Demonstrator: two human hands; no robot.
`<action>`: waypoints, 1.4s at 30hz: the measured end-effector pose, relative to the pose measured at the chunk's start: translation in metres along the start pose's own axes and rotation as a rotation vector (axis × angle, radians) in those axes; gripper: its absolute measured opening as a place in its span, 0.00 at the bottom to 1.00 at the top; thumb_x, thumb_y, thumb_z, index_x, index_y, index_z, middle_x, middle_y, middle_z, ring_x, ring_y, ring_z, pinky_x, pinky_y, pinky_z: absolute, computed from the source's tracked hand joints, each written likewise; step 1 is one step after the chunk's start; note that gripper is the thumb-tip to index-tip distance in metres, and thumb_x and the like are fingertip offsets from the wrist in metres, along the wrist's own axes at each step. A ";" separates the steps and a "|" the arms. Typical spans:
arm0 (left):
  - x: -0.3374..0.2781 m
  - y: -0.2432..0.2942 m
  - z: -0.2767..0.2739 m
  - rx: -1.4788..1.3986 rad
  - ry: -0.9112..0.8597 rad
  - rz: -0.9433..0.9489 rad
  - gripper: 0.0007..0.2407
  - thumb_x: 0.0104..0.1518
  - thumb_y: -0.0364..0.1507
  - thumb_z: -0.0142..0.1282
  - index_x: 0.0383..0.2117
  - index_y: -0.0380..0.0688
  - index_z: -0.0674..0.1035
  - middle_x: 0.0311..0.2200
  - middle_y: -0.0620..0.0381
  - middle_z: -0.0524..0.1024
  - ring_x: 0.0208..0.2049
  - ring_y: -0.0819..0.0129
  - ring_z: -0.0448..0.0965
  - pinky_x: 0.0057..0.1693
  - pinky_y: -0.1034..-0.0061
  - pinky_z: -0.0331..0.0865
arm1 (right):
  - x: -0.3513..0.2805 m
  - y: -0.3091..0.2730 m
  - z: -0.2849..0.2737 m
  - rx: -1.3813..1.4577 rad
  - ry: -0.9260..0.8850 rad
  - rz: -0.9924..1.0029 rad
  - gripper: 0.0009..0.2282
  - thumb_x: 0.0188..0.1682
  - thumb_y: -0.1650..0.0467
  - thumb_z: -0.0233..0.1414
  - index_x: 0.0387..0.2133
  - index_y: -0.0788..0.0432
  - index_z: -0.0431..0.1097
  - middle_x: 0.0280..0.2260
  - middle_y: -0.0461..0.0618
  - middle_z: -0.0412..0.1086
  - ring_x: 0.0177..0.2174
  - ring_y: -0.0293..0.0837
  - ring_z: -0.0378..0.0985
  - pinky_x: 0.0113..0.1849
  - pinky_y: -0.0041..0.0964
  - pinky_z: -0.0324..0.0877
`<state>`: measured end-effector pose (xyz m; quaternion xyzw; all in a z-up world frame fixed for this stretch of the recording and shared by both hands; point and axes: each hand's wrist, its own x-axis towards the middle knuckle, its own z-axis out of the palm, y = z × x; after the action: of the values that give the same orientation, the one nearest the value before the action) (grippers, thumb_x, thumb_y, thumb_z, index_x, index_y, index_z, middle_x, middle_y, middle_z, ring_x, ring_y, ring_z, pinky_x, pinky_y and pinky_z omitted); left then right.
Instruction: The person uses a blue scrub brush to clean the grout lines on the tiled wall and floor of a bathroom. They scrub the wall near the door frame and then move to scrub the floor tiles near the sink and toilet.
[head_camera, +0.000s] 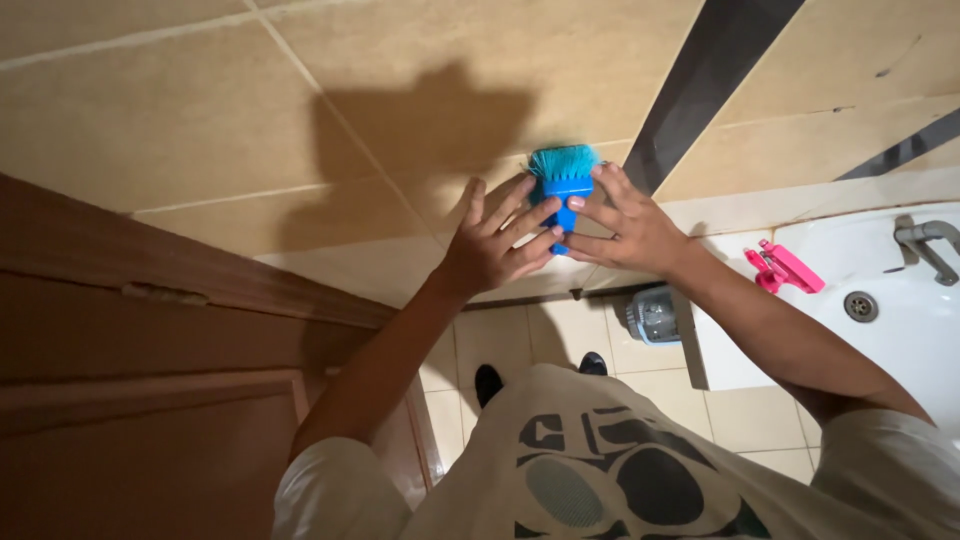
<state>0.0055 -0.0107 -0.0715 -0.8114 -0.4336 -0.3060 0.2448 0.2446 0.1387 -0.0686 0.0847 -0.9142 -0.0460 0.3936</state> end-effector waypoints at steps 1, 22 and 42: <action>-0.001 0.001 0.000 0.003 0.001 0.002 0.24 0.58 0.42 0.72 0.57 0.59 0.71 0.69 0.58 0.63 0.69 0.48 0.64 0.68 0.25 0.44 | 0.000 -0.001 0.000 -0.001 0.002 -0.003 0.18 0.45 0.65 0.71 0.46 0.44 0.73 0.68 0.52 0.52 0.67 0.68 0.53 0.63 0.66 0.60; 0.057 -0.019 -0.049 0.014 0.124 0.106 0.22 0.58 0.40 0.75 0.53 0.57 0.74 0.68 0.59 0.65 0.70 0.48 0.63 0.67 0.24 0.45 | 0.049 0.024 -0.047 -0.002 0.040 -0.089 0.18 0.45 0.60 0.71 0.45 0.42 0.73 0.65 0.51 0.54 0.63 0.69 0.56 0.59 0.75 0.62; 0.036 -0.010 -0.028 0.004 0.060 0.056 0.29 0.57 0.44 0.73 0.61 0.59 0.67 0.69 0.59 0.63 0.70 0.50 0.62 0.66 0.25 0.49 | 0.023 0.016 -0.022 0.012 0.028 -0.044 0.17 0.45 0.61 0.71 0.43 0.45 0.73 0.68 0.50 0.50 0.67 0.68 0.51 0.62 0.71 0.61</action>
<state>0.0050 -0.0045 -0.0250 -0.8132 -0.4037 -0.3224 0.2681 0.2436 0.1496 -0.0347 0.1078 -0.9068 -0.0477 0.4047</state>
